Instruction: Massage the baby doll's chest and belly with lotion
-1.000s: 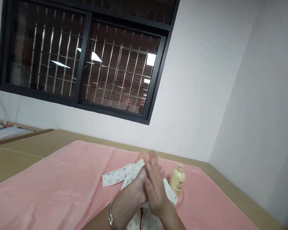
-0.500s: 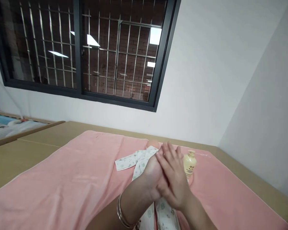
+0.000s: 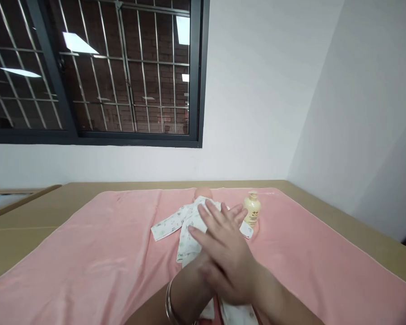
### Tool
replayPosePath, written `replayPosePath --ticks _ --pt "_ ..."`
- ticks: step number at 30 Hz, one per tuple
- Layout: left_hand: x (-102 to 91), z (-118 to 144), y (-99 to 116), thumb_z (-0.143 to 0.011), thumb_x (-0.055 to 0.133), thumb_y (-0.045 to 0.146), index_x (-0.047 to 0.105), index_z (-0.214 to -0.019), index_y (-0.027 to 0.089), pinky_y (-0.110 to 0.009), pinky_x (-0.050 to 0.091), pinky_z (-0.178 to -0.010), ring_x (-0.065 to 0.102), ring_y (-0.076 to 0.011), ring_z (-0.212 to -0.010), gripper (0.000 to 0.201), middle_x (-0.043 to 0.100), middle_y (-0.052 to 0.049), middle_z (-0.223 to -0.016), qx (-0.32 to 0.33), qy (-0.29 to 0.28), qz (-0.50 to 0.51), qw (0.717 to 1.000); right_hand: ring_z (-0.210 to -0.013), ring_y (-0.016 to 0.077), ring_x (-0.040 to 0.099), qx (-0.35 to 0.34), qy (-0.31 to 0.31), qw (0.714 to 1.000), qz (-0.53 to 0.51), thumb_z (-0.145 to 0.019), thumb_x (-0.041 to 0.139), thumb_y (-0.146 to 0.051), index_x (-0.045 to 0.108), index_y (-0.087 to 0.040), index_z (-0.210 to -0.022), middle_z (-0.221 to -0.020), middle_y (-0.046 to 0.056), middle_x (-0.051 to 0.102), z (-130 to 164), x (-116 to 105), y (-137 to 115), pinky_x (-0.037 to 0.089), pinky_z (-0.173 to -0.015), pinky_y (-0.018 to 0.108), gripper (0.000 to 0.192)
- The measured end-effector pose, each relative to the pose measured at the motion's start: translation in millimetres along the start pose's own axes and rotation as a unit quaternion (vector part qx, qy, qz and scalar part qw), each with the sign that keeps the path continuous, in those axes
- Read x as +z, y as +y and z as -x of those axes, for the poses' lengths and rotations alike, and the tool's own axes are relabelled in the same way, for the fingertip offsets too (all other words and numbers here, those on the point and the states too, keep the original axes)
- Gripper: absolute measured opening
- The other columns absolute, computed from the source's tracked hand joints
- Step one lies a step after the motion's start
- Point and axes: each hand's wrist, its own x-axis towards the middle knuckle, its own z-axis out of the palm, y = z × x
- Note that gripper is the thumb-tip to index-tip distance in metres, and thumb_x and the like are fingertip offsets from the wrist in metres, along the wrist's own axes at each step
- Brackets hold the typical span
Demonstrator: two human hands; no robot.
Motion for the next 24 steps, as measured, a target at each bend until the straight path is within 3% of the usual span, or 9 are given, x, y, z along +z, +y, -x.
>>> replayPosePath --ticks 3,6,9,11,14,17,19,21,24 --pt "8.3 20.6 -0.7 -0.09 0.036 0.057 0.042 -0.141 0.031 -0.05 0.028 -0.117 0.025 -0.0283 -0.144 0.057 0.049 -0.001 -0.142 0.032 -0.034 0.033 0.998 -0.144 0.0335 0.015 0.027 0.018 0.999 0.014 -0.091 0.035 -0.063 0.031 -0.035 -0.147 -0.155 -0.002 0.025 -4.8 -18.0 29.3 -0.001 -0.113 0.064 0.063" --pt "3.6 29.9 4.2 -0.092 0.032 0.057 0.05 -0.136 0.023 -0.05 0.03 -0.116 0.032 -0.0299 -0.141 0.058 0.055 -0.005 -0.137 0.058 -0.06 0.033 0.996 -0.146 0.031 0.009 0.07 0.053 0.996 0.024 -0.095 0.026 -0.06 0.023 -0.033 -0.15 -0.157 -0.002 0.02 -8.0 -11.2 42.9 -0.002 -0.114 0.063 0.062" --pt "-10.6 22.1 5.9 -0.093 0.033 0.054 0.05 -0.134 0.025 -0.045 0.03 -0.117 0.033 -0.0255 -0.141 0.053 0.051 -0.004 -0.141 0.152 0.01 -0.02 0.988 -0.146 0.026 0.006 0.097 0.068 0.992 -0.051 -0.099 0.018 -0.053 0.013 -0.027 -0.153 -0.159 0.001 0.015 -6.2 14.9 29.7 0.006 -0.118 0.057 0.061" --pt "-20.6 12.0 6.2 -0.095 0.036 0.052 0.048 -0.136 0.028 -0.042 0.027 -0.118 0.03 -0.0226 -0.142 0.049 0.044 -0.002 -0.147 0.272 0.067 -0.085 0.956 -0.146 0.0223 0.01 0.12 0.086 0.977 -0.153 -0.099 0.012 -0.051 0.012 -0.025 -0.153 -0.158 0.002 0.018 -1.8 34.6 12.4 0.015 -0.119 0.049 0.06" --pt "-32.7 -3.3 9.3 -0.096 0.035 0.047 0.051 -0.133 0.026 -0.044 0.02 -0.121 0.026 -0.0224 -0.144 0.045 0.04 -0.002 -0.149 0.452 0.091 -0.2 0.864 -0.142 0.0201 0.026 0.185 0.132 0.927 -0.3 -0.1 0.014 -0.049 0.019 -0.023 -0.152 -0.153 0.004 0.033 6.6 56.1 -8.0 0.03 -0.116 0.043 0.059" --pt "-42.1 -17.3 13.7 -0.096 0.039 0.04 0.053 -0.131 0.024 -0.048 0.022 -0.119 0.033 -0.0249 -0.14 0.041 0.048 -0.006 -0.144 0.558 0.099 -0.25 0.785 -0.131 0.0222 0.046 0.222 0.168 0.881 -0.381 -0.1 0.022 -0.045 0.043 -0.023 -0.143 -0.137 0.006 0.054 11.2 62.2 -7.1 0.041 -0.109 0.044 0.052" --pt "-48.2 -26.7 14.4 -0.094 0.044 0.037 0.05 -0.133 0.023 -0.048 0.027 -0.116 0.039 -0.0259 -0.137 0.042 0.05 -0.008 -0.14 0.602 0.11 -0.246 0.751 -0.119 0.0234 0.057 0.221 0.21 0.877 -0.372 -0.099 0.025 -0.042 0.062 -0.023 -0.124 -0.12 0.006 0.066 10.8 60.6 6.9 0.042 -0.107 0.045 0.049" --pt "-54.9 -37.3 12.2 -0.092 0.048 0.037 0.047 -0.134 0.023 -0.047 0.031 -0.114 0.043 -0.0259 -0.134 0.044 0.051 -0.01 -0.138 0.618 0.115 -0.252 0.736 -0.108 0.0233 0.063 0.227 0.26 0.884 -0.314 -0.098 0.028 -0.041 0.072 -0.022 -0.104 -0.1 0.006 0.072 9.1 59.4 30.0 0.041 -0.107 0.045 0.048" --pt "-68.4 -58.9 4.0 -0.092 0.048 0.037 0.049 -0.132 0.023 -0.042 0.034 -0.111 0.046 -0.024 -0.13 0.042 0.054 -0.01 -0.135 0.565 0.127 -0.281 0.765 -0.096 0.0217 0.066 0.315 0.27 0.888 -0.2 -0.096 0.031 -0.038 0.071 -0.019 -0.098 -0.09 0.006 0.072 9.5 66.1 75.9 0.045 -0.1 0.041 0.045"
